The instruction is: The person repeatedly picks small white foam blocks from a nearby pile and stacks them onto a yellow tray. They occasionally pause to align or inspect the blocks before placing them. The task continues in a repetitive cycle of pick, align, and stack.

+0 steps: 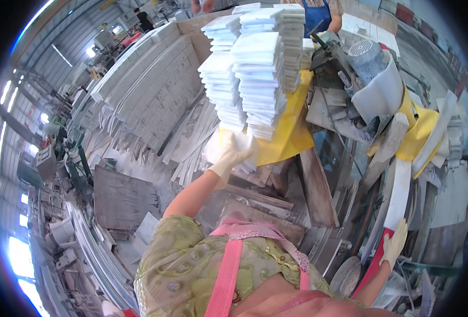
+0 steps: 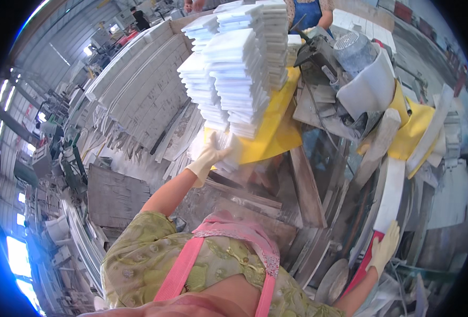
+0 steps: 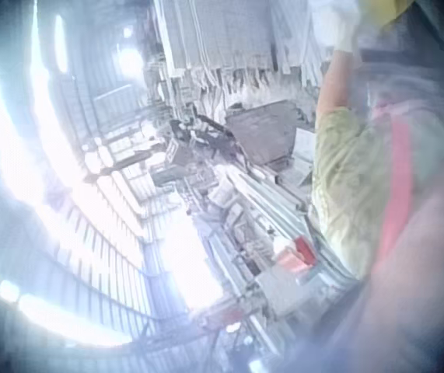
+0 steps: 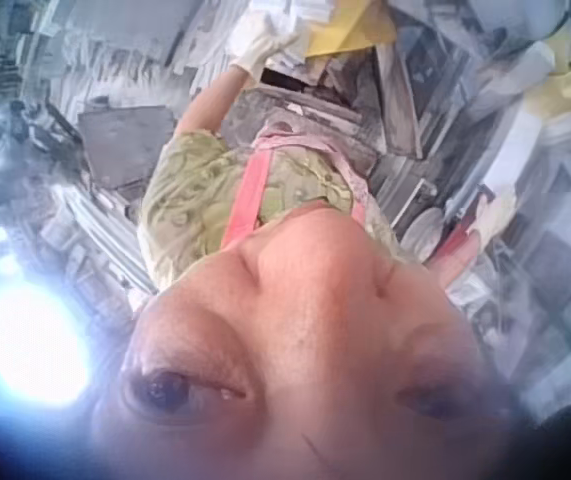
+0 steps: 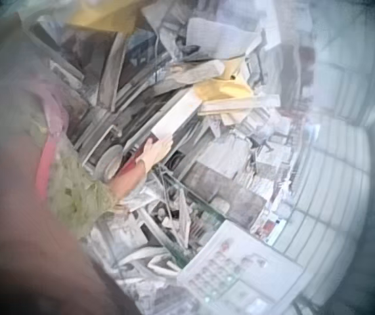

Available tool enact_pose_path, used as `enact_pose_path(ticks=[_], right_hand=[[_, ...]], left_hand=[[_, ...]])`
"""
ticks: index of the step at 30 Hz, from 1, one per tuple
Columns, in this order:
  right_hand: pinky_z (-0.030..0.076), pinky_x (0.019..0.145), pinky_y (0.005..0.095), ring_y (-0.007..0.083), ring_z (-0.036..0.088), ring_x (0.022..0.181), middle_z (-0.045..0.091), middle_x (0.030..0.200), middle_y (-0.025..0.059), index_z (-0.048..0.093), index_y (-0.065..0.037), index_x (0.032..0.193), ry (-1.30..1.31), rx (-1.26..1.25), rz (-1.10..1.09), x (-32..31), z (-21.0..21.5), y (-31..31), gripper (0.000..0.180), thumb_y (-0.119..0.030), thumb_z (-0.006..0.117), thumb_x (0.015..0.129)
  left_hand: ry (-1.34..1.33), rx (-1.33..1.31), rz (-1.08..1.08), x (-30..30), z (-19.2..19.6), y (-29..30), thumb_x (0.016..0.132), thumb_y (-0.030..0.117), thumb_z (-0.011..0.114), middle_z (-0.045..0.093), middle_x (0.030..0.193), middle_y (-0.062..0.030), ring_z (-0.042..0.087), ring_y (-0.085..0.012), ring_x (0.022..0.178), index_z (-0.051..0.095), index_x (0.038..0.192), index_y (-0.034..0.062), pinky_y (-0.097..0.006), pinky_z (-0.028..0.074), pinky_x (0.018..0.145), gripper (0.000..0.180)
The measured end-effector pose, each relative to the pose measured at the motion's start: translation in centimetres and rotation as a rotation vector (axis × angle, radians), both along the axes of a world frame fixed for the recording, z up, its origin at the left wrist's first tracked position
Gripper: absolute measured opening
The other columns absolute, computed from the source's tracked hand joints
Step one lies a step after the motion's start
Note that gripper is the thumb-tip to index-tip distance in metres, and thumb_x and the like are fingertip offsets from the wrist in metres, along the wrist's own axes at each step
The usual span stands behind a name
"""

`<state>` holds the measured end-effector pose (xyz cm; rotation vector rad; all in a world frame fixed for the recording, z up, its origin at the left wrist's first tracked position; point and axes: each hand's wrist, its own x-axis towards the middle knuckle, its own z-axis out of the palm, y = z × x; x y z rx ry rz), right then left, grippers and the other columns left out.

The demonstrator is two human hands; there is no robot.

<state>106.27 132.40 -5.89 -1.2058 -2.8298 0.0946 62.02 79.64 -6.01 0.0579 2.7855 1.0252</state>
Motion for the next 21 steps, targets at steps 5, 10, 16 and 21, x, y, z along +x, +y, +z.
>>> enact_pose_path(ticks=[5, 10, 16, 21], right_hand=[[0.024, 0.126, 0.0456, 0.0382, 0.026, 0.154, 0.029, 0.165, 0.0202, 0.027, -0.001, 0.159, -0.122, -0.027, 0.122, 0.7, -5.1, 5.4, 0.111, -0.006, 0.084, 0.064], [0.030, 0.123, 0.0431, 0.0386, 0.041, 0.146, 0.047, 0.153, 0.0235, 0.047, -0.001, 0.150, 0.219, -0.307, 0.267, 2.0, -7.2, 7.6, 0.087, -0.012, 0.081, 0.071], [0.028, 0.122, 0.0444, 0.0285, 0.037, 0.149, 0.041, 0.160, 0.0131, 0.041, -0.009, 0.154, 0.003, 0.130, 0.318, 1.7, -4.9, 3.0, 0.088, -0.025, 0.081, 0.078], [0.029, 0.122, 0.0439, 0.0235, 0.038, 0.149, 0.038, 0.161, 0.0162, 0.043, -0.006, 0.151, -0.136, 0.490, 0.071, -3.7, -5.0, 0.2, 0.068, -0.022, 0.067, 0.089]], left_hand=[[0.005, 0.129, -0.008, 0.2, 0.6, -0.1, 0.070, 0.049, 0.088, 0.055, 0.142, -0.0257, 0.058, -0.0356, 0.128, 0.020, 0.160, 0.0009, -0.041, 0.050, 0.104, 0.123], [-0.024, 0.165, -0.013, 0.1, 0.3, -1.0, 0.077, 0.039, 0.089, 0.052, 0.143, -0.0253, 0.057, -0.0316, 0.128, 0.020, 0.160, 0.0002, -0.041, 0.052, 0.102, 0.115], [-0.037, 0.471, -0.145, 2.1, 2.5, -0.3, 0.089, 0.021, 0.079, 0.056, 0.137, -0.0181, 0.062, -0.0272, 0.119, 0.035, 0.151, 0.0023, -0.037, 0.055, 0.095, 0.079], [-0.100, 0.427, 0.006, 3.6, 4.8, 1.3, 0.086, 0.029, 0.082, 0.042, 0.153, -0.0215, 0.045, -0.0312, 0.139, 0.025, 0.159, -0.0012, -0.042, 0.038, 0.114, 0.098]])
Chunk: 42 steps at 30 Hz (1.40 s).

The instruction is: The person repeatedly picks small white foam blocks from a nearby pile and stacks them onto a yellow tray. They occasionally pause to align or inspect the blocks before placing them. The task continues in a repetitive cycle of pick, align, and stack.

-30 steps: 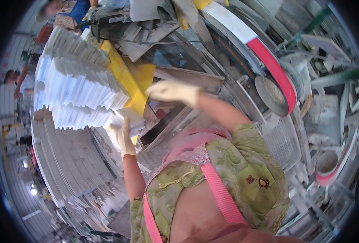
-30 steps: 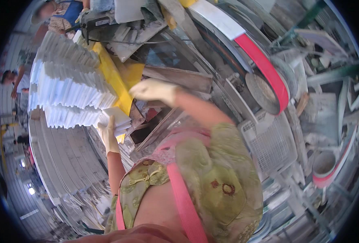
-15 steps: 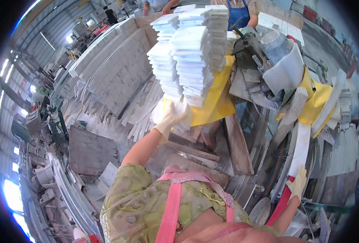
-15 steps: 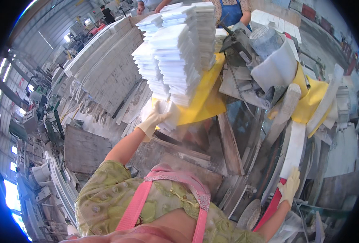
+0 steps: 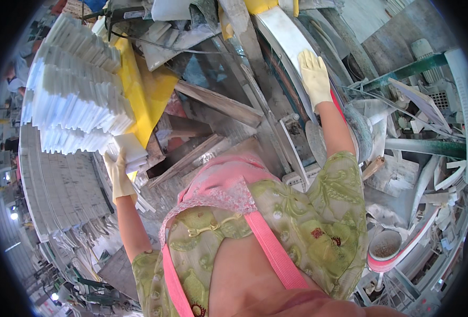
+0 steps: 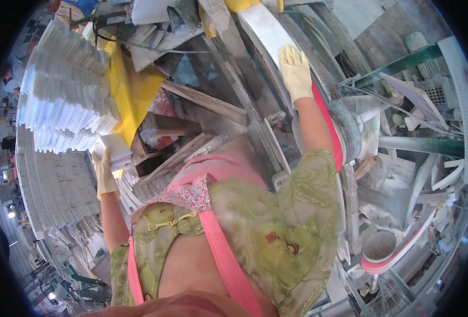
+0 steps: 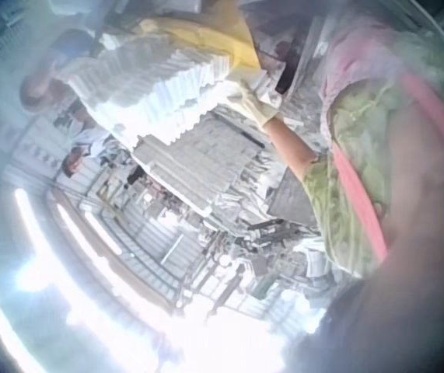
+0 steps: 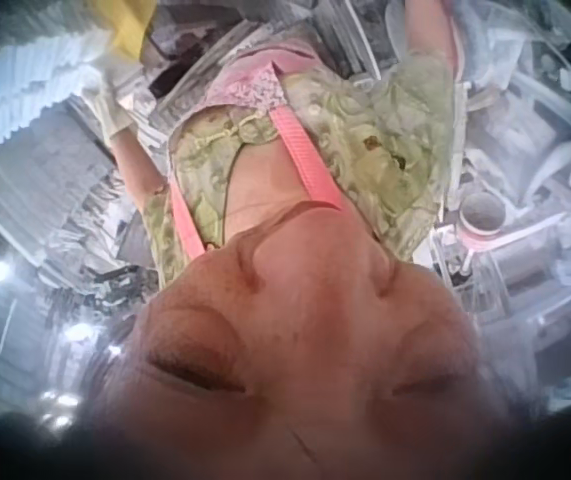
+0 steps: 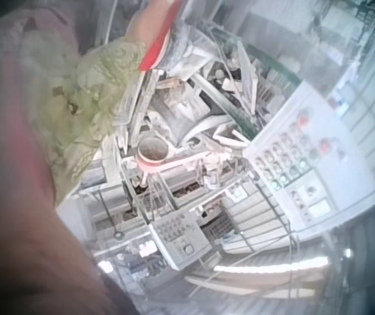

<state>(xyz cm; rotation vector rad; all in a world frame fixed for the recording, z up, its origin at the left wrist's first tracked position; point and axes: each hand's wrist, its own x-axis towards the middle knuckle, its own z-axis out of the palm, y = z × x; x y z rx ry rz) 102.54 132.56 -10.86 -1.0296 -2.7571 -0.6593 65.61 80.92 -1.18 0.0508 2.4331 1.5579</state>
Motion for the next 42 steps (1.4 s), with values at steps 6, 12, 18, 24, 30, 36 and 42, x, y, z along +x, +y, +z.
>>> enact_pose_path(ticks=[6, 12, 18, 24, 30, 36, 42], right_hand=[[0.037, 0.116, 0.0456, 0.0246, 0.054, 0.134, 0.060, 0.140, 0.0154, 0.052, -0.002, 0.140, 0.051, -0.352, -0.077, -0.3, 2.0, 2.0, 0.043, -0.016, 0.042, 0.100], [0.034, 0.119, 0.0474, 0.0243, 0.052, 0.137, 0.057, 0.144, 0.0157, 0.047, -0.001, 0.145, 0.021, -0.003, 0.105, -3.3, 2.3, 3.1, 0.053, -0.022, 0.052, 0.097], [0.030, 0.121, 0.0472, 0.0246, 0.039, 0.148, 0.041, 0.160, 0.0146, 0.039, -0.001, 0.153, -0.147, 0.018, 0.052, -5.1, -0.1, 6.0, 0.057, -0.016, 0.046, 0.098], [0.032, 0.121, 0.0430, 0.0327, 0.043, 0.144, 0.050, 0.152, 0.0202, 0.050, 0.001, 0.145, 0.058, -0.157, 0.379, -6.0, 0.8, 7.6, 0.054, -0.004, 0.048, 0.092], [0.053, 0.092, 0.0474, 0.0370, 0.071, 0.102, 0.075, 0.106, 0.0204, 0.066, -0.001, 0.125, 0.059, -0.368, -0.055, -10.2, 8.8, 5.4, 0.042, -0.034, 0.059, 0.100], [0.048, 0.082, 0.0323, 0.0136, 0.062, 0.088, 0.071, 0.099, 0.0072, 0.071, 0.006, 0.111, 0.953, -1.419, 0.420, -17.9, 9.3, -14.6, 0.039, -0.030, 0.059, 0.103], [0.047, 0.088, 0.0346, 0.0183, 0.059, 0.094, 0.067, 0.104, 0.0088, 0.065, 0.006, 0.115, 1.184, -1.620, 0.182, -28.0, 6.6, -35.7, 0.041, -0.032, 0.054, 0.107]], left_hand=[[0.010, -0.056, 0.030, -0.7, -0.5, -0.2, 0.085, 0.029, 0.083, 0.037, 0.156, -0.0222, 0.045, -0.0324, 0.139, 0.024, 0.160, -0.0007, -0.042, 0.037, 0.115, 0.100], [0.096, -0.081, -0.015, -1.6, -2.1, -1.5, 0.081, 0.035, 0.085, 0.044, 0.151, -0.0229, 0.049, -0.0320, 0.135, 0.030, 0.157, -0.0026, -0.041, 0.042, 0.110, 0.101], [0.059, 0.003, 0.032, -1.9, -2.6, -0.9, 0.079, 0.031, 0.087, 0.054, 0.140, -0.0196, 0.059, -0.0289, 0.121, 0.043, 0.147, -0.0031, -0.040, 0.050, 0.100, 0.088], [0.266, -0.069, -0.029, -0.4, -1.3, -0.3, 0.080, 0.027, 0.085, 0.062, 0.131, -0.0111, 0.060, -0.0253, 0.121, 0.050, 0.145, 0.0047, -0.039, 0.049, 0.100, 0.077], [0.051, -0.298, 0.047, -2.1, -1.3, 0.5, 0.072, 0.038, 0.090, 0.065, 0.125, -0.0224, 0.067, -0.0353, 0.109, 0.038, 0.147, 0.0007, -0.045, 0.057, 0.089, 0.099], [0.159, -0.289, 0.058, -2.4, -2.2, 0.6, 0.065, 0.031, 0.094, 0.067, 0.112, -0.0189, 0.068, -0.0293, 0.103, 0.050, 0.132, -0.0042, -0.038, 0.058, 0.084, 0.088], [0.575, -0.265, 0.047, -1.4, -4.0, -0.8, 0.066, 0.045, 0.090, 0.058, 0.128, -0.0226, 0.060, -0.0349, 0.118, 0.040, 0.146, 0.0027, -0.047, 0.051, 0.096, 0.103]])
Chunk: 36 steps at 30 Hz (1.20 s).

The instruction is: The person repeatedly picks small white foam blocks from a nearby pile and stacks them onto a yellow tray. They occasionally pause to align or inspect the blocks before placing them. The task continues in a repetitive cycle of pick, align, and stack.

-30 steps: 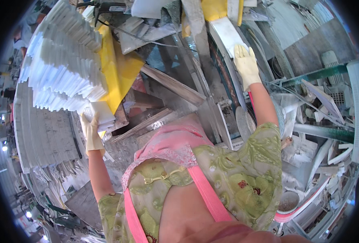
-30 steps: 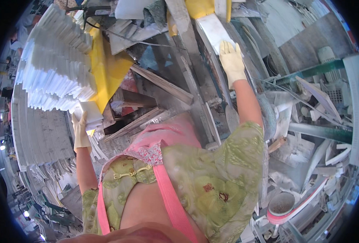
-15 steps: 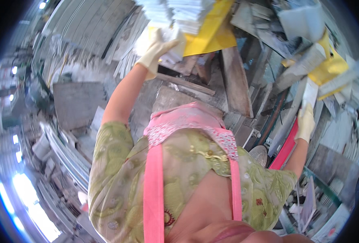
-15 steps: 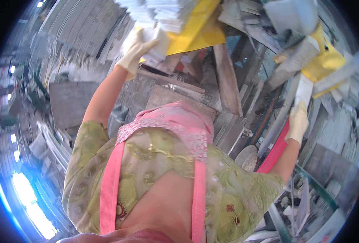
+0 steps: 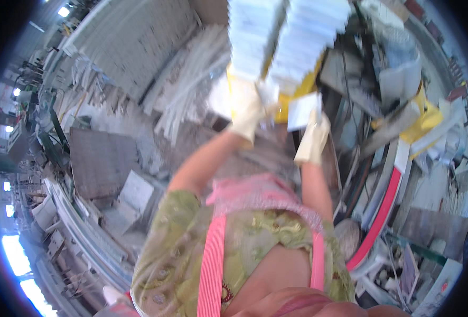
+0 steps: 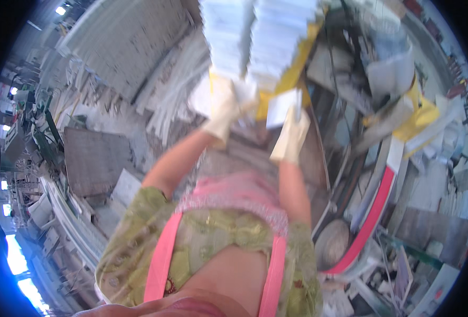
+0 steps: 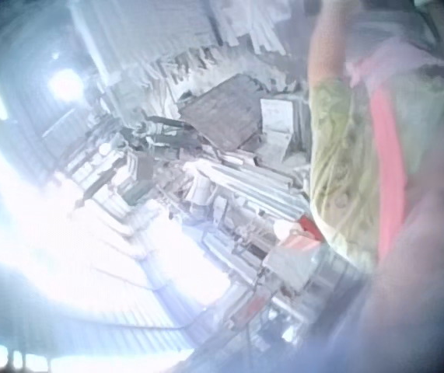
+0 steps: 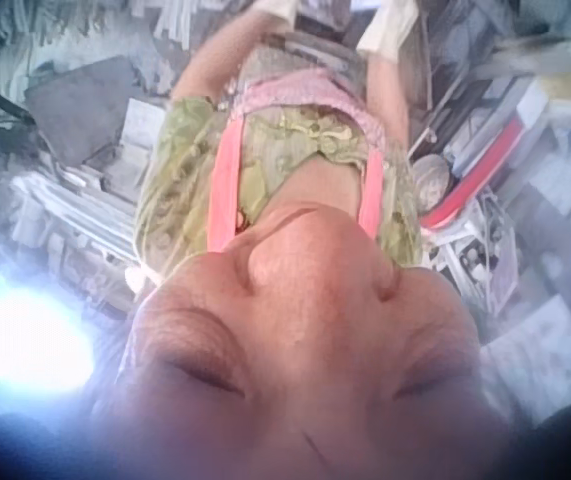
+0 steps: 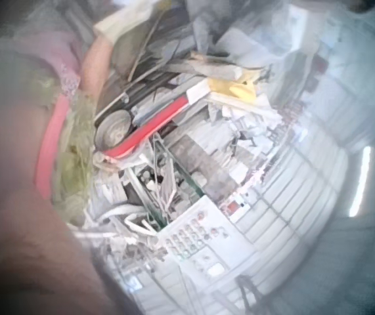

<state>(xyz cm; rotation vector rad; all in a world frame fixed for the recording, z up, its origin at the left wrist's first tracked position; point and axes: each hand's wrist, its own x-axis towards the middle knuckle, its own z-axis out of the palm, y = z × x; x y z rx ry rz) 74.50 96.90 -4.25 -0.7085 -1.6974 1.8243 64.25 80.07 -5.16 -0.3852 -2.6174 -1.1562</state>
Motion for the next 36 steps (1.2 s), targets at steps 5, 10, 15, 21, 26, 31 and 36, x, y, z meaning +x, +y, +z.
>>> enact_pose_path(ticks=[5, 10, 15, 21, 26, 31, 36], right_hand=[[0.049, 0.077, 0.0321, 0.0118, 0.058, 0.085, 0.064, 0.088, 0.0018, 0.067, -0.001, 0.106, -0.086, 0.107, 0.239, -3.0, -1.3, -5.9, 0.032, -0.033, 0.064, 0.102], [0.051, 0.084, 0.0377, 0.0216, 0.064, 0.095, 0.068, 0.103, 0.0123, 0.062, -0.002, 0.119, -0.138, 0.234, 0.374, -3.6, -1.9, -5.6, 0.043, -0.037, 0.070, 0.096], [0.048, 0.103, 0.0393, 0.0304, 0.059, 0.126, 0.058, 0.138, 0.0220, 0.035, -0.003, 0.153, -0.031, 0.292, 0.744, -3.7, -4.6, -2.3, 0.089, -0.038, 0.080, 0.085], [0.050, 0.098, 0.0369, 0.0247, 0.063, 0.115, 0.063, 0.126, 0.0137, 0.048, -0.004, 0.138, 0.087, 0.179, 0.869, -2.8, -7.1, -1.1, 0.072, -0.028, 0.084, 0.080], [0.053, 0.091, 0.0376, 0.0257, 0.069, 0.105, 0.070, 0.115, 0.0153, 0.061, -0.001, 0.124, -0.075, 0.368, 0.988, -2.7, -7.6, -0.9, 0.058, -0.029, 0.085, 0.078], [0.053, 0.093, 0.0366, 0.0255, 0.067, 0.112, 0.068, 0.122, 0.0160, 0.059, 0.000, 0.127, -0.158, 0.317, 1.054, -3.6, -8.5, -1.3, 0.054, -0.026, 0.080, 0.085], [0.049, 0.101, 0.0352, 0.0241, 0.061, 0.122, 0.061, 0.132, 0.0180, 0.049, 0.004, 0.136, 0.246, -0.023, 1.140, -1.9, -5.3, -3.8, 0.055, -0.022, 0.075, 0.094]], left_hand=[[-0.121, -0.006, 0.086, -0.1, -1.4, 0.0, 0.070, 0.049, 0.088, 0.047, 0.146, -0.0258, 0.045, -0.0388, 0.137, 0.030, 0.156, 0.0022, -0.042, 0.040, 0.112, 0.113], [-0.414, -0.025, -0.013, -0.5, 0.8, 0.3, 0.077, 0.048, 0.083, 0.052, 0.141, -0.0254, 0.051, -0.0379, 0.131, 0.039, 0.150, 0.0023, -0.044, 0.044, 0.107, 0.097], [-0.263, -0.244, 0.022, 0.5, 4.1, -0.2, 0.084, 0.051, 0.075, 0.065, 0.123, -0.0219, 0.065, -0.0361, 0.108, 0.056, 0.132, 0.0007, -0.047, 0.053, 0.090, 0.072], [-0.307, -0.342, 0.024, 1.8, 5.4, 1.8, 0.068, 0.067, 0.080, 0.070, 0.107, -0.0245, 0.071, -0.0365, 0.093, 0.059, 0.127, -0.0024, -0.047, 0.056, 0.080, 0.093], [-0.283, -0.535, 0.169, 3.7, 5.5, 5.0, 0.066, 0.046, 0.086, 0.070, 0.107, -0.0275, 0.072, -0.0404, 0.092, 0.043, 0.138, -0.0088, -0.047, 0.056, 0.080, 0.100], [-0.367, -0.482, 0.153, 3.0, 6.5, 5.0, 0.066, 0.037, 0.085, 0.069, 0.107, -0.0258, 0.070, -0.0419, 0.098, 0.047, 0.134, -0.0011, -0.048, 0.055, 0.083, 0.087], [-0.220, -0.755, -0.146, 1.5, 8.4, 1.8, 0.075, 0.037, 0.081, 0.069, 0.110, -0.0226, 0.069, -0.0413, 0.103, 0.049, 0.127, 0.0073, -0.049, 0.055, 0.086, 0.068]])
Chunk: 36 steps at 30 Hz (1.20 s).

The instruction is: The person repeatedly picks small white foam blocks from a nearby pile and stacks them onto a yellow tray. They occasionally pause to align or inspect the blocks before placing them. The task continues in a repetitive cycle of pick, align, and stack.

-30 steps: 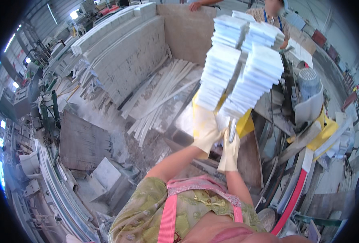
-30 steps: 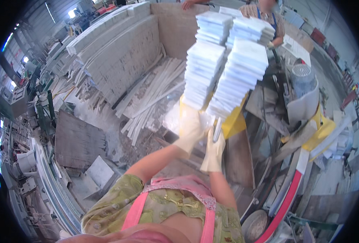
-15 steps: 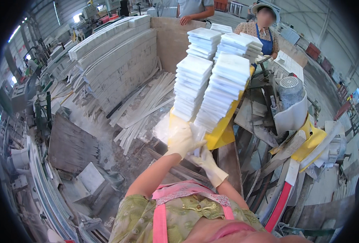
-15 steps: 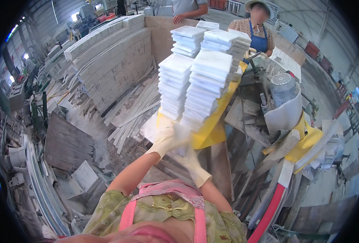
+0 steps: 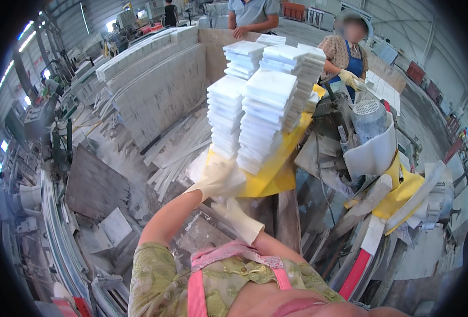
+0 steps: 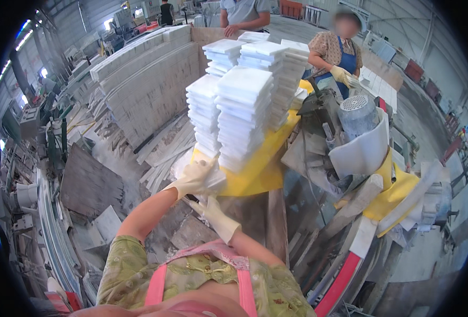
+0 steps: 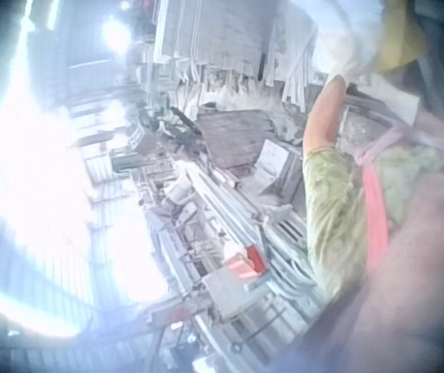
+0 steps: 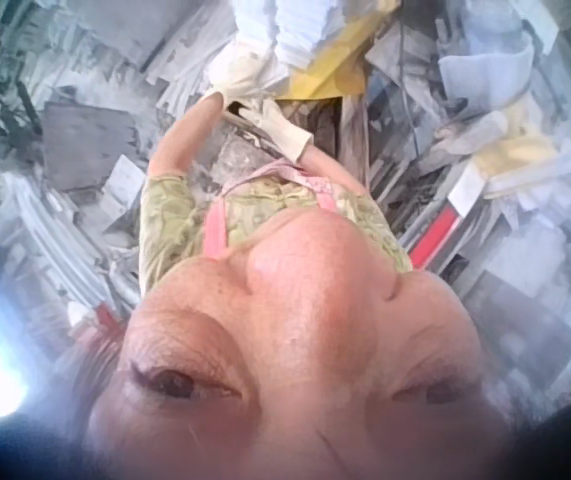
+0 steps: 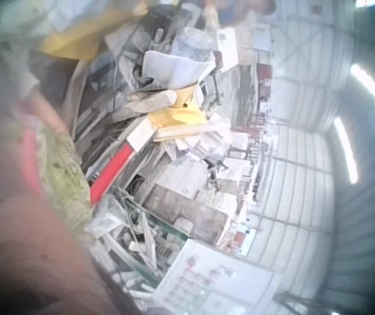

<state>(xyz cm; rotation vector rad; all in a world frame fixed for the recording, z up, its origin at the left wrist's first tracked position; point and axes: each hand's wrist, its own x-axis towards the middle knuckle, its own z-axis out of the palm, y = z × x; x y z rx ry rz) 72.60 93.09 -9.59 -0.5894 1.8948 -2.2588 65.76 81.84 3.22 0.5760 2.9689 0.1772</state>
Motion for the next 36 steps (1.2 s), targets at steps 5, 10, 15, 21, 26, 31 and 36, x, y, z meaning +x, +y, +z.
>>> enact_pose_path(ticks=[5, 10, 15, 21, 26, 31, 36], right_hand=[[0.054, 0.087, 0.0306, 0.0147, 0.069, 0.100, 0.074, 0.110, 0.0086, 0.069, 0.005, 0.120, -0.287, 0.339, -0.361, -0.4, 3.5, 6.8, 0.032, -0.021, 0.066, 0.101], [0.037, 0.116, 0.0373, 0.0240, 0.048, 0.138, 0.051, 0.149, 0.0198, 0.046, 0.005, 0.149, -0.079, 0.065, -0.159, -6.7, 1.6, 4.0, 0.065, -0.024, 0.072, 0.097], [0.029, 0.119, 0.0366, 0.0260, 0.041, 0.143, 0.048, 0.150, 0.0179, 0.035, -0.001, 0.158, -0.184, 0.162, 0.048, -9.2, 2.0, 3.8, 0.082, -0.029, 0.074, 0.092], [0.039, 0.103, 0.0297, 0.0132, 0.053, 0.113, 0.058, 0.123, 0.0012, 0.034, -0.008, 0.161, -0.320, 0.042, 0.209, -10.2, 2.9, 5.4, 0.084, -0.026, 0.070, 0.087], [0.042, 0.106, 0.0304, 0.0151, 0.054, 0.123, 0.055, 0.139, 0.0068, 0.032, -0.008, 0.161, -0.217, -0.066, 0.068, -9.7, 1.2, 3.3, 0.079, -0.017, 0.065, 0.089], [0.017, 0.125, 0.0348, 0.0202, 0.023, 0.153, 0.026, 0.167, 0.0117, 0.026, -0.001, 0.162, -0.310, -0.140, 0.127, -6.6, 3.2, 3.3, 0.072, -0.032, 0.053, 0.103], [0.017, 0.125, 0.0343, 0.0198, 0.023, 0.153, 0.027, 0.167, 0.0115, 0.026, 0.000, 0.162, -0.360, -0.153, 0.105, -5.7, 6.2, 3.7, 0.070, -0.031, 0.051, 0.104]], left_hand=[[-0.144, 0.004, -0.094, -1.3, -0.2, -2.9, 0.061, 0.046, 0.090, 0.059, 0.126, -0.0225, 0.067, -0.0424, 0.103, 0.024, 0.157, 0.0155, -0.047, 0.055, 0.087, 0.120], [-0.012, 0.120, -0.114, -0.6, -1.0, -3.5, 0.061, 0.043, 0.089, 0.057, 0.133, -0.0204, 0.064, -0.0410, 0.110, 0.034, 0.154, 0.0099, -0.046, 0.053, 0.095, 0.113], [0.097, 0.214, -0.093, 0.3, -1.8, -4.0, 0.066, 0.048, 0.087, 0.049, 0.149, -0.0237, 0.051, -0.0400, 0.135, 0.039, 0.155, 0.0088, -0.047, 0.039, 0.115, 0.108], [0.047, 1.063, 0.644, 3.8, -7.2, -3.6, 0.080, 0.032, 0.082, 0.040, 0.157, -0.0230, 0.043, -0.0370, 0.143, 0.016, 0.163, 0.0047, -0.045, 0.032, 0.120, 0.110], [-0.103, 1.690, 0.602, 4.8, -9.2, -1.4, 0.091, 0.030, 0.069, 0.040, 0.155, -0.0183, 0.045, -0.0304, 0.139, 0.006, 0.165, 0.0081, -0.038, 0.038, 0.113, 0.099], [-0.312, 1.855, 0.506, 5.2, -7.9, -1.4, 0.103, 0.022, 0.052, 0.031, 0.162, -0.0180, 0.040, -0.0279, 0.143, -0.001, 0.166, 0.0083, -0.039, 0.036, 0.115, 0.083], [-0.287, 1.753, 0.489, 5.1, -7.7, -1.9, 0.109, 0.034, 0.042, 0.038, 0.158, -0.0182, 0.042, -0.0270, 0.142, -0.003, 0.165, 0.0071, -0.036, 0.032, 0.118, 0.076]])
